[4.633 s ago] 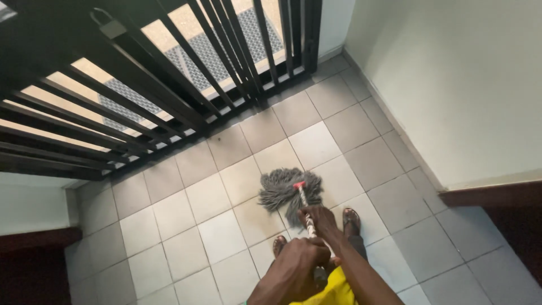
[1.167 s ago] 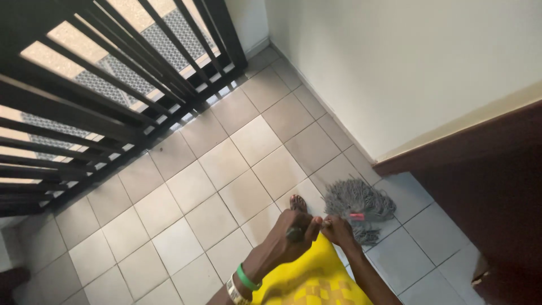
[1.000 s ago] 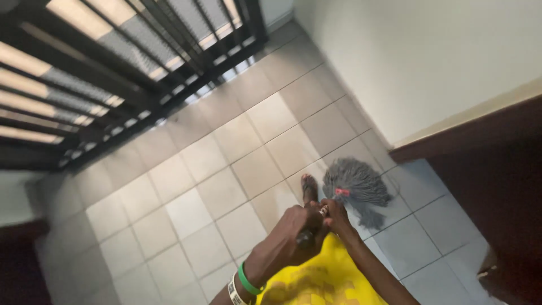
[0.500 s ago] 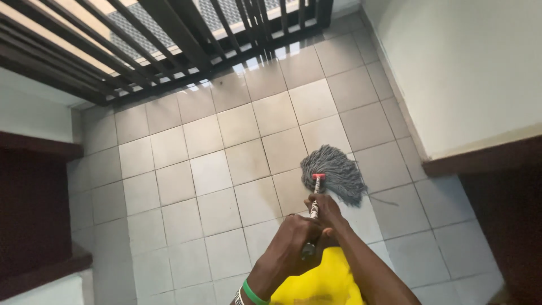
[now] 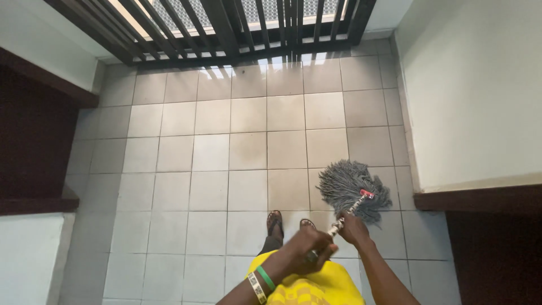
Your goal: The recorder is mopping the tiled floor of a hallway and opens a door to continue.
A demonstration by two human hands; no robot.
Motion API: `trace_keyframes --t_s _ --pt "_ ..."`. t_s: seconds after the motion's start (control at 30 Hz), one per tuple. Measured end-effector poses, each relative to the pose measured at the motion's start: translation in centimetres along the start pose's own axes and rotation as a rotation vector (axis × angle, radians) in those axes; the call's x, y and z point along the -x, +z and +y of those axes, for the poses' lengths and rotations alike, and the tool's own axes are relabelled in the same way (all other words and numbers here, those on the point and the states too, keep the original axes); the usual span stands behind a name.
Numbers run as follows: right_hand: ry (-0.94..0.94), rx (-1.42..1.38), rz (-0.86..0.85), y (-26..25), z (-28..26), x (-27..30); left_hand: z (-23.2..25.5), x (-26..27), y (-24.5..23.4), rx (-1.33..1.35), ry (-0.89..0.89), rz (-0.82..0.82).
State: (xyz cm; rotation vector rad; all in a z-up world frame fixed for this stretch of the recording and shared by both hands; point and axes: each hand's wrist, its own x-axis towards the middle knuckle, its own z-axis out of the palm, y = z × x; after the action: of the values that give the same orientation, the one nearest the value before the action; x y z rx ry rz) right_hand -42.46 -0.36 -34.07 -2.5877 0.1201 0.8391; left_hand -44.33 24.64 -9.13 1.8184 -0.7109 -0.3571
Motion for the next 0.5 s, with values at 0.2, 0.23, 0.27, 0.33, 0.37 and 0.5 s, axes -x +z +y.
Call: trace_keyframes --t_s 0.2,0.23,0.27,0.33,0.37,0.5 --pt "-0.023 -0.109 -0.006 1.5 -0.7 0.8 3.9 -0.6 1.4 -0.042 -0.026 -0.125" --pt "-0.033 -0.113 -0.033 2.3 -1.4 1.1 4.6 -0.3 1.3 -0.067 -0.027 -0.158" --pt "-0.042 -0.103 -0.048 6.7 1.3 -0.4 5.4 0.1 1.1 -0.062 -0.041 -0.144" --pt "-0.315 -0.448 0.15 15.1 3.1 -6.8 6.3 0.6 -0.3 -0.187 0.03 -0.045" --pt "-0.319 -0.437 0.149 13.4 1.3 -5.9 6.4 0.3 0.2 -0.185 0.033 -0.034" --pt "-0.395 -0.9 -0.147 1.2 -9.0 2.2 6.8 -0.9 1.8 -0.333 -0.096 0.06"
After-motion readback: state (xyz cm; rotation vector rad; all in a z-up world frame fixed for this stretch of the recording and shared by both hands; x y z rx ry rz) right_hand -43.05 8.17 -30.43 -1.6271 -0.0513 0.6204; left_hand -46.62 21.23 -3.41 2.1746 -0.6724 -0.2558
